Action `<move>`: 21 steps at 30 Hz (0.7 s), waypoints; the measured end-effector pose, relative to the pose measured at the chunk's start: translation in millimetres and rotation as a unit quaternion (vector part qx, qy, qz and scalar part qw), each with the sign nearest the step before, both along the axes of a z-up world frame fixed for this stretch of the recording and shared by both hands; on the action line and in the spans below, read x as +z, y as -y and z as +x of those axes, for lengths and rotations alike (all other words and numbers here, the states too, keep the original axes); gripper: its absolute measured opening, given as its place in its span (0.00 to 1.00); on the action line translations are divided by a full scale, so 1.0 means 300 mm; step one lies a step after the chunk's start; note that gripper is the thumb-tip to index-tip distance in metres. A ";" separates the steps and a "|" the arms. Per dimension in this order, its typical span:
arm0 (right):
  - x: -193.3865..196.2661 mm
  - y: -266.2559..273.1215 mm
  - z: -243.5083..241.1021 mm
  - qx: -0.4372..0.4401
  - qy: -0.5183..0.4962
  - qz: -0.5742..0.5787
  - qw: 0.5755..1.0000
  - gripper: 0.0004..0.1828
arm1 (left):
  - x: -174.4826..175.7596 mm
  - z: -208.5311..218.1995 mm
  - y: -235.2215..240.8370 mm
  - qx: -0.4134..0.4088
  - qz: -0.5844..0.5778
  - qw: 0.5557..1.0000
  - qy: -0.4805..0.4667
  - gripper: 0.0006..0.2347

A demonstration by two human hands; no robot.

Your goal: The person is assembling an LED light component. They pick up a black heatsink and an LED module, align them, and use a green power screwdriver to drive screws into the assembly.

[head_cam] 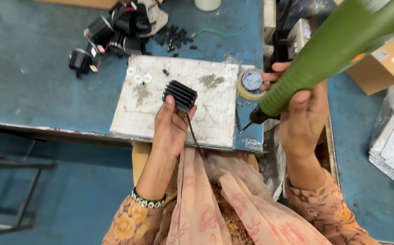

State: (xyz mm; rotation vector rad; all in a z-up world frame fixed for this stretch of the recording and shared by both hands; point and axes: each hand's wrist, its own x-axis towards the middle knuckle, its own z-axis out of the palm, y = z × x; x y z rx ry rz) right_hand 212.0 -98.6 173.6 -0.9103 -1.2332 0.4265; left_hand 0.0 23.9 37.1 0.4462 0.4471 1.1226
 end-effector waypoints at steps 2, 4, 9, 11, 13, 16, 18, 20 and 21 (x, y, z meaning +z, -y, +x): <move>-0.008 0.036 0.021 -0.016 0.024 -0.017 0.999 0.37 | 0.046 0.026 0.060 -0.014 0.016 1.000 -0.010 0.20; -0.020 0.071 0.046 -0.055 0.049 -0.061 0.995 0.39 | 0.085 0.062 0.125 -0.027 0.029 0.999 0.009 0.20; -0.111 0.207 0.110 -0.159 0.210 0.021 0.964 0.48 | 0.113 0.159 0.289 -0.091 0.124 0.986 -0.067 0.33; -0.171 0.247 0.105 -0.190 0.243 0.065 0.949 0.45 | 0.110 0.172 0.314 -0.132 0.110 0.980 -0.098 0.33; -0.223 0.292 0.116 -0.092 0.213 0.042 0.972 0.38 | 0.092 0.204 0.335 -0.167 0.057 0.983 -0.055 0.31; -0.278 0.321 0.110 -0.053 0.103 -0.083 0.990 0.28 | 0.040 0.244 0.358 -0.187 -0.008 0.982 -0.040 0.28; -0.290 0.331 0.099 -0.058 0.167 -0.073 0.982 0.27 | -0.007 0.246 0.383 -0.181 -0.035 0.982 -0.039 0.27; -0.290 0.333 0.091 -0.064 0.192 -0.088 0.975 0.28 | -0.047 0.234 0.418 -0.170 -0.051 0.984 -0.030 0.26; -0.287 0.328 0.095 -0.067 0.187 -0.105 0.974 0.30 | -0.060 0.233 0.435 -0.165 -0.044 0.985 -0.017 0.25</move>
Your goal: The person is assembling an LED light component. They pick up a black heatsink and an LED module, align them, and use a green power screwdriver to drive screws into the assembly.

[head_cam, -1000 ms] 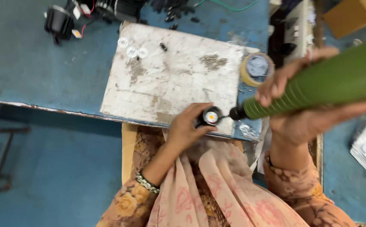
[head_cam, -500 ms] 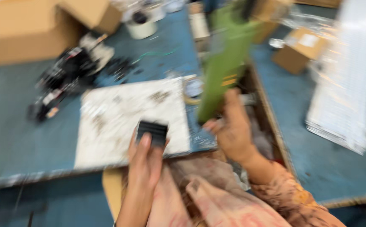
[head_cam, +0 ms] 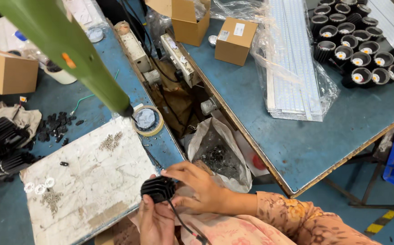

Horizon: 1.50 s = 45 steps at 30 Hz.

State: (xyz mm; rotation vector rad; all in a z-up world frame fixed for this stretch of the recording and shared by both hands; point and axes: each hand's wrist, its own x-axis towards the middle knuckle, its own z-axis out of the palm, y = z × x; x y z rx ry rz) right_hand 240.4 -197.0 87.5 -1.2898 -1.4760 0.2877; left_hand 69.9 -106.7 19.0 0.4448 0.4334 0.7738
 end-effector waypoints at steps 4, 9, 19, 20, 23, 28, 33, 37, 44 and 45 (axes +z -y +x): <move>-0.010 -0.011 0.004 0.064 -0.031 0.031 0.997 0.22 | -0.011 -0.012 0.056 0.021 -0.003 0.999 0.031 0.21; -0.092 -0.027 -0.028 0.101 -0.108 0.015 0.989 0.11 | 0.028 -0.040 0.116 0.056 0.017 0.998 -0.031 0.23; -0.116 -0.092 -0.091 0.142 -0.263 -0.064 0.952 0.07 | -0.040 -0.188 0.106 0.020 0.238 0.962 -0.129 0.19; -0.117 -0.100 -0.087 0.143 -0.266 -0.068 0.951 0.07 | -0.093 -0.264 0.071 -0.008 0.248 0.957 -0.150 0.16; -0.112 -0.169 -0.071 0.141 -0.244 -0.059 0.958 0.07 | -0.277 -0.531 -0.011 0.029 0.178 0.964 -0.196 0.10; -0.116 -0.238 -0.091 0.133 -0.169 -0.047 0.975 0.05 | -0.602 -0.706 -0.099 -0.003 0.194 0.453 -0.870 0.26; -0.110 -0.332 -0.093 0.072 0.015 0.012 0.997 0.04 | -0.782 -0.527 -0.177 -0.227 0.362 0.316 -0.847 0.22; -0.149 -0.408 -0.099 0.078 0.049 0.009 0.996 0.03 | -0.808 -0.518 -0.284 -0.092 0.262 0.480 -0.832 0.19; -0.193 -0.467 -0.126 0.126 0.019 -0.071 0.989 0.09 | -0.649 -1.013 -0.490 0.536 0.049 0.720 -0.438 0.16; -0.187 -0.465 -0.128 0.125 0.037 -0.070 0.989 0.14 | -0.627 -1.060 -0.474 0.543 0.049 0.743 -0.389 0.18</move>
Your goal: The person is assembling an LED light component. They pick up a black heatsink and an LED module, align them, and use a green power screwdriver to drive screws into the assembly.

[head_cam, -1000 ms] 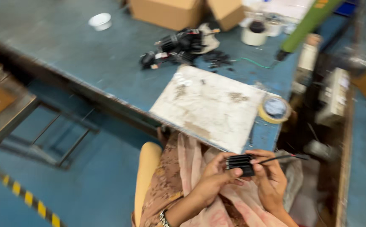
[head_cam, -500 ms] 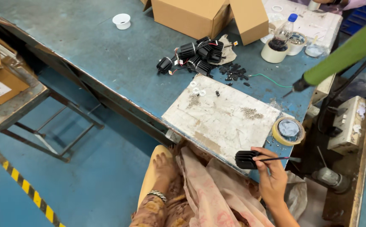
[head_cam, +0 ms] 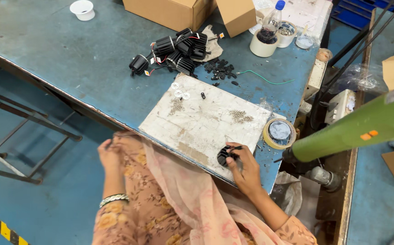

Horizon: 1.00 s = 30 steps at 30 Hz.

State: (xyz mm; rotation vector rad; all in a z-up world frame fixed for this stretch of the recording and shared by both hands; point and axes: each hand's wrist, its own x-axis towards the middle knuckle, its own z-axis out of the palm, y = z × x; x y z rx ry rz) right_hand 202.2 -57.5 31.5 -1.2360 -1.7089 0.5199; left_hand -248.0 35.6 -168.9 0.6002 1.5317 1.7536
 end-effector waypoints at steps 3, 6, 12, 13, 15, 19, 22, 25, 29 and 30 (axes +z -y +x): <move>0.032 0.012 0.006 0.009 0.047 0.014 0.999 0.25 | 0.016 -0.010 0.094 -0.011 -0.102 0.994 -0.031 0.21; 0.060 -0.001 -0.009 0.014 0.063 0.027 0.998 0.29 | 0.008 0.033 0.174 0.017 -0.222 0.964 -0.149 0.21; 0.022 -0.002 0.001 -0.001 0.056 0.000 0.998 0.27 | -0.016 0.000 0.272 0.127 -0.121 0.984 -0.005 0.08; 0.017 -0.006 0.000 -0.003 0.051 0.002 0.999 0.27 | 0.001 -0.019 0.273 0.141 -0.071 0.987 -0.004 0.07; 0.013 -0.006 -0.002 -0.002 0.040 0.004 0.999 0.27 | 0.072 -0.070 0.269 0.173 -0.022 0.983 -0.050 0.06; 0.013 -0.009 -0.006 0.005 0.013 0.016 1.000 0.29 | 0.267 -0.083 0.203 0.221 0.050 0.969 -0.103 0.09; 0.008 -0.003 -0.007 -0.003 0.022 0.045 0.999 0.30 | 0.408 -0.002 0.156 0.223 0.112 0.960 -0.131 0.12; 0.000 -0.006 -0.001 -0.022 0.040 0.041 0.998 0.31 | 0.531 0.174 0.147 0.096 0.143 0.957 -0.232 0.14; -0.020 0.001 0.011 -0.011 0.017 -0.020 1.000 0.32 | 0.652 0.522 0.181 -0.230 0.113 0.953 -0.163 0.12; -0.025 -0.001 0.008 -0.008 0.003 -0.023 1.000 0.34 | 0.680 0.601 0.167 -0.374 0.266 0.883 -0.093 0.07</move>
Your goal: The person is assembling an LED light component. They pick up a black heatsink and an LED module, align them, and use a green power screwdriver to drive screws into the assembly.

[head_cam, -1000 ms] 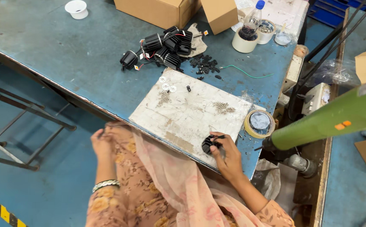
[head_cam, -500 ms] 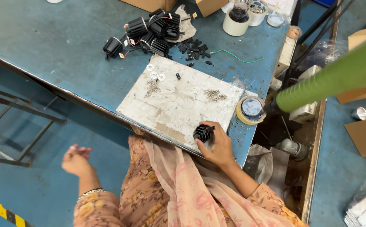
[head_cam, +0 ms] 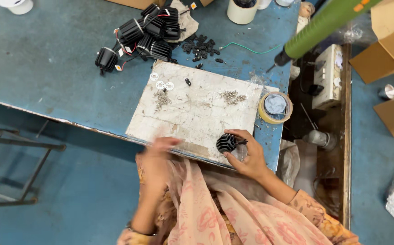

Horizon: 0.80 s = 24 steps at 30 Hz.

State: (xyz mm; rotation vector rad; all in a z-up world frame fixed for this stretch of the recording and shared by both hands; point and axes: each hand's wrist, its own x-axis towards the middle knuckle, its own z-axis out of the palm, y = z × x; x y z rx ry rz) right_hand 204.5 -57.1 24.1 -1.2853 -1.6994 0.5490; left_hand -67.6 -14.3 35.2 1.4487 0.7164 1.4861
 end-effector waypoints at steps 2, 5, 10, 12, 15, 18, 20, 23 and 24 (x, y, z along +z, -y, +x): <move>-0.008 0.003 -0.003 0.004 -0.024 -0.009 1.000 0.38 | 0.054 0.115 0.032 -0.032 -0.105 0.966 -0.234 0.14; -0.017 0.026 -0.023 0.001 -0.081 -0.022 0.996 0.43 | 0.106 0.227 0.010 -0.059 0.057 0.959 -0.270 0.17; -0.017 0.037 -0.095 -0.101 -0.010 -0.028 0.994 0.40 | 0.131 0.274 -0.037 -0.045 0.125 0.936 -0.325 0.08; -0.011 0.043 -0.109 -0.126 0.029 -0.042 0.991 0.38 | 0.126 0.282 -0.041 -0.054 0.107 0.926 -0.359 0.05; 0.008 0.028 -0.119 -0.123 0.010 -0.037 0.992 0.37 | 0.135 0.293 -0.046 -0.029 0.114 0.907 -0.404 0.06; 0.025 0.036 -0.120 -0.113 0.011 -0.036 0.993 0.38 | 0.155 0.300 -0.047 -0.030 0.092 0.904 -0.416 0.05; 0.027 0.039 -0.121 -0.111 0.001 -0.046 0.993 0.38 | 0.166 0.309 -0.057 -0.045 0.066 0.893 -0.443 0.05; 0.023 0.028 -0.101 -0.119 0.008 -0.037 0.992 0.35 | 0.187 0.326 -0.067 -0.063 0.037 0.900 -0.429 0.05; 0.015 0.022 -0.092 -0.118 0.002 -0.039 0.992 0.35 | 0.191 0.329 -0.075 -0.068 0.028 0.906 -0.416 0.05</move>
